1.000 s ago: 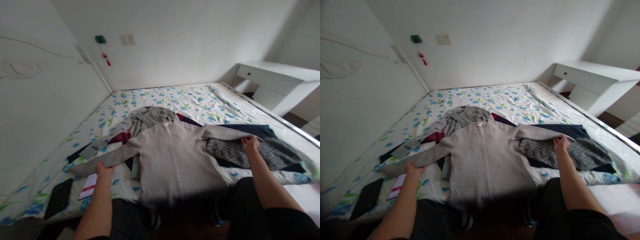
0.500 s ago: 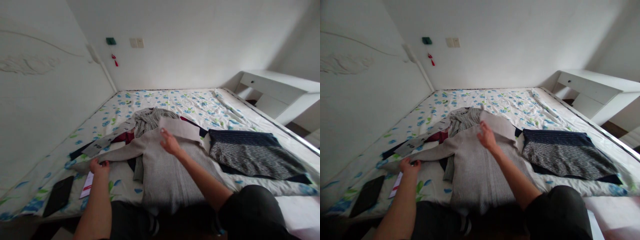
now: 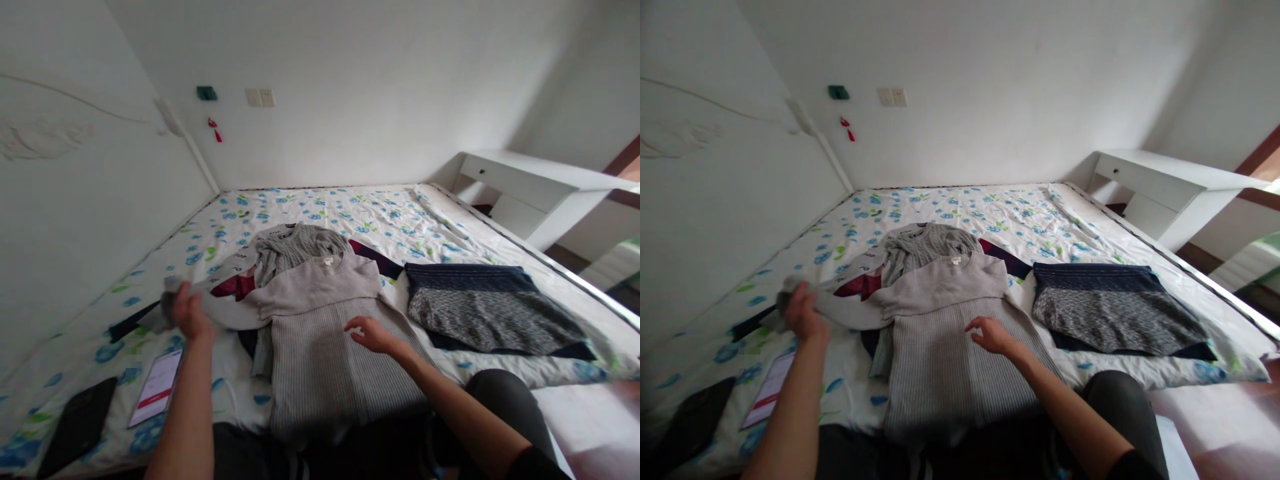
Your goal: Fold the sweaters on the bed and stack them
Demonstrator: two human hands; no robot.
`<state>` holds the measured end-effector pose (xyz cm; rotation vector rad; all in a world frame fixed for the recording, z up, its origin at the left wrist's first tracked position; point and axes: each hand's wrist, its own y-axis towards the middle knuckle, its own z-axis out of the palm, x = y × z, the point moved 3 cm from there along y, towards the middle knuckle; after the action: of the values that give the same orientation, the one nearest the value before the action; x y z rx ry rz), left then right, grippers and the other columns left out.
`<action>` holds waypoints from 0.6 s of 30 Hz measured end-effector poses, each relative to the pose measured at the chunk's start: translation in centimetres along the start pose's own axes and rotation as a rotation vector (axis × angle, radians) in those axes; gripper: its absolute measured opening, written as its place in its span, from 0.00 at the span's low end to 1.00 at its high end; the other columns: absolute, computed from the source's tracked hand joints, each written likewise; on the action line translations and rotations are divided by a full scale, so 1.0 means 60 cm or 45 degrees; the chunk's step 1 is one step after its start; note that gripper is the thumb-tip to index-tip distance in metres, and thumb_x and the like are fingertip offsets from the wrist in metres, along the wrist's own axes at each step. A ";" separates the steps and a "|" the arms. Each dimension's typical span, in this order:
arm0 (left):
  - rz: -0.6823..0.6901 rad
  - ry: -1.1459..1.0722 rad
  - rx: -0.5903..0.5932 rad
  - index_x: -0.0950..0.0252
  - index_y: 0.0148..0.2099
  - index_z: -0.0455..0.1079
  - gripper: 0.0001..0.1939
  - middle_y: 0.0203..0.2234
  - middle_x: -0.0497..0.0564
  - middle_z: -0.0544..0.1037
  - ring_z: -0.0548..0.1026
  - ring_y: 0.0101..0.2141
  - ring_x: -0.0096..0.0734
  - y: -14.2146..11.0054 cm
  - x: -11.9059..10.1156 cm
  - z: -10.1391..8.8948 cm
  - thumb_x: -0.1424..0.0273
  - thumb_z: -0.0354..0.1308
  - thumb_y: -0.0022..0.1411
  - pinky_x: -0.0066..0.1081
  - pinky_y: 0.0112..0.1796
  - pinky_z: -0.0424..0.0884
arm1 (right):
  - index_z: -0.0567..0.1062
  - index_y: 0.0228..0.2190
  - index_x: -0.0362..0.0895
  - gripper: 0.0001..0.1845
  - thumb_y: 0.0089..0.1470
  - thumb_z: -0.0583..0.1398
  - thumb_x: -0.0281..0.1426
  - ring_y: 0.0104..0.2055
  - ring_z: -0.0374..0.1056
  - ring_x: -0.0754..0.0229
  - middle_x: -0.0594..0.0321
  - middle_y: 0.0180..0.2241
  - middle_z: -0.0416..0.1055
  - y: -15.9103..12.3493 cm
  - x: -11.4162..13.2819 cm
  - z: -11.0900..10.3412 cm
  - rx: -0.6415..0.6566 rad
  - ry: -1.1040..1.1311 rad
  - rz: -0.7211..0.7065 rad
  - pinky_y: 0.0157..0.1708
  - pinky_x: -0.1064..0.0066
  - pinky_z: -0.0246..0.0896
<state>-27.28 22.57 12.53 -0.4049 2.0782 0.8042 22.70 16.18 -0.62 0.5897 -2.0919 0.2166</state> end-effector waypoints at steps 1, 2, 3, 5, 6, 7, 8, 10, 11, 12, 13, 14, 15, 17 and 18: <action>0.128 -0.059 0.002 0.70 0.78 0.63 0.36 0.72 0.64 0.71 0.66 0.73 0.55 -0.016 -0.036 0.029 0.63 0.51 0.73 0.52 0.74 0.61 | 0.89 0.48 0.58 0.18 0.60 0.68 0.29 0.53 0.82 0.49 0.66 0.53 0.86 -0.009 -0.020 -0.026 -0.048 0.035 0.054 0.59 0.56 0.76; 0.278 -0.088 0.118 0.69 0.77 0.67 0.34 0.72 0.63 0.72 0.68 0.73 0.54 -0.038 -0.072 0.064 0.61 0.54 0.74 0.50 0.75 0.61 | 0.89 0.48 0.56 0.17 0.60 0.68 0.30 0.51 0.82 0.49 0.63 0.52 0.86 -0.016 -0.039 -0.049 -0.092 0.072 0.113 0.57 0.57 0.77; 0.420 -0.082 0.310 0.66 0.75 0.72 0.33 0.71 0.61 0.74 0.69 0.72 0.54 -0.067 -0.105 0.103 0.60 0.57 0.73 0.49 0.75 0.61 | 0.89 0.48 0.54 0.16 0.60 0.67 0.31 0.50 0.82 0.49 0.61 0.52 0.87 -0.022 -0.056 -0.069 -0.132 0.106 0.173 0.56 0.57 0.77; 0.625 0.013 0.725 0.61 0.68 0.81 0.28 0.70 0.59 0.77 0.71 0.71 0.56 -0.131 -0.149 0.175 0.58 0.63 0.70 0.50 0.75 0.62 | 0.89 0.48 0.49 0.15 0.60 0.67 0.33 0.49 0.83 0.48 0.58 0.50 0.87 -0.032 -0.087 -0.100 -0.206 0.178 0.289 0.57 0.55 0.76; 0.681 0.069 0.898 0.59 0.64 0.84 0.25 0.70 0.58 0.78 0.72 0.71 0.56 -0.161 -0.156 0.204 0.58 0.64 0.69 0.51 0.75 0.62 | 0.89 0.47 0.47 0.15 0.59 0.67 0.34 0.49 0.82 0.48 0.56 0.49 0.87 -0.036 -0.101 -0.111 -0.243 0.220 0.341 0.57 0.54 0.76; 0.706 0.129 1.034 0.58 0.61 0.86 0.23 0.69 0.58 0.78 0.73 0.70 0.57 -0.184 -0.155 0.225 0.59 0.65 0.68 0.52 0.74 0.62 | 0.88 0.47 0.46 0.16 0.59 0.67 0.35 0.48 0.82 0.48 0.56 0.49 0.87 -0.041 -0.116 -0.119 -0.277 0.265 0.385 0.56 0.54 0.77; 0.704 0.184 1.131 0.57 0.58 0.87 0.21 0.68 0.58 0.80 0.74 0.69 0.56 -0.200 -0.145 0.239 0.60 0.65 0.67 0.53 0.74 0.64 | 0.88 0.46 0.46 0.16 0.58 0.67 0.36 0.47 0.82 0.48 0.56 0.48 0.87 -0.046 -0.131 -0.124 -0.309 0.309 0.426 0.54 0.54 0.77; 0.649 0.276 1.213 0.57 0.54 0.88 0.18 0.64 0.59 0.83 0.77 0.66 0.55 -0.207 -0.110 0.246 0.61 0.63 0.67 0.54 0.72 0.67 | 0.87 0.46 0.46 0.17 0.55 0.68 0.35 0.44 0.81 0.50 0.58 0.46 0.86 -0.054 -0.159 -0.126 -0.371 0.377 0.506 0.48 0.58 0.78; 0.612 0.311 1.208 0.58 0.53 0.87 0.18 0.61 0.59 0.85 0.79 0.64 0.55 -0.199 -0.089 0.242 0.61 0.62 0.67 0.53 0.71 0.68 | 0.86 0.47 0.46 0.18 0.54 0.68 0.34 0.43 0.80 0.51 0.59 0.44 0.86 -0.056 -0.172 -0.125 -0.404 0.403 0.540 0.45 0.61 0.78; 0.583 0.341 1.183 0.58 0.53 0.87 0.18 0.59 0.59 0.86 0.80 0.63 0.54 -0.187 -0.069 0.234 0.61 0.62 0.66 0.53 0.70 0.69 | 0.86 0.47 0.46 0.19 0.53 0.67 0.33 0.41 0.80 0.53 0.60 0.43 0.86 -0.056 -0.184 -0.122 -0.437 0.428 0.573 0.42 0.64 0.77; 0.562 0.370 1.146 0.59 0.54 0.86 0.18 0.59 0.59 0.86 0.81 0.62 0.54 -0.173 -0.050 0.224 0.61 0.63 0.65 0.52 0.70 0.70 | 0.85 0.48 0.45 0.20 0.53 0.67 0.32 0.39 0.79 0.55 0.61 0.42 0.85 -0.054 -0.193 -0.119 -0.468 0.457 0.604 0.40 0.67 0.76; 0.546 0.404 1.103 0.60 0.55 0.85 0.20 0.59 0.59 0.86 0.81 0.62 0.54 -0.159 -0.034 0.214 0.61 0.64 0.64 0.50 0.69 0.70 | 0.84 0.49 0.45 0.21 0.53 0.66 0.32 0.38 0.79 0.57 0.61 0.41 0.85 -0.048 -0.200 -0.116 -0.499 0.494 0.632 0.37 0.70 0.75; 0.530 0.449 1.063 0.61 0.56 0.84 0.21 0.59 0.60 0.86 0.81 0.61 0.53 -0.146 -0.021 0.205 0.62 0.65 0.63 0.49 0.69 0.71 | 0.83 0.50 0.44 0.21 0.54 0.66 0.31 0.36 0.78 0.59 0.61 0.40 0.84 -0.039 -0.204 -0.113 -0.530 0.538 0.654 0.36 0.72 0.74; 0.497 0.564 1.019 0.62 0.59 0.82 0.24 0.59 0.61 0.84 0.81 0.61 0.53 -0.130 -0.003 0.193 0.65 0.67 0.60 0.47 0.68 0.71 | 0.81 0.51 0.44 0.20 0.57 0.66 0.31 0.34 0.78 0.61 0.62 0.39 0.83 -0.013 -0.207 -0.111 -0.594 0.627 0.699 0.33 0.74 0.73; 0.479 0.629 1.018 0.63 0.59 0.81 0.25 0.59 0.62 0.83 0.81 0.60 0.53 -0.126 0.003 0.190 0.66 0.68 0.59 0.46 0.67 0.71 | 0.81 0.52 0.44 0.19 0.58 0.66 0.31 0.34 0.78 0.61 0.61 0.38 0.83 0.002 -0.206 -0.112 -0.632 0.664 0.727 0.31 0.75 0.72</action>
<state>-16.41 24.61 4.46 0.2675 2.7695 0.0031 33.31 22.84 -7.06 -0.3433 -1.6590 0.1415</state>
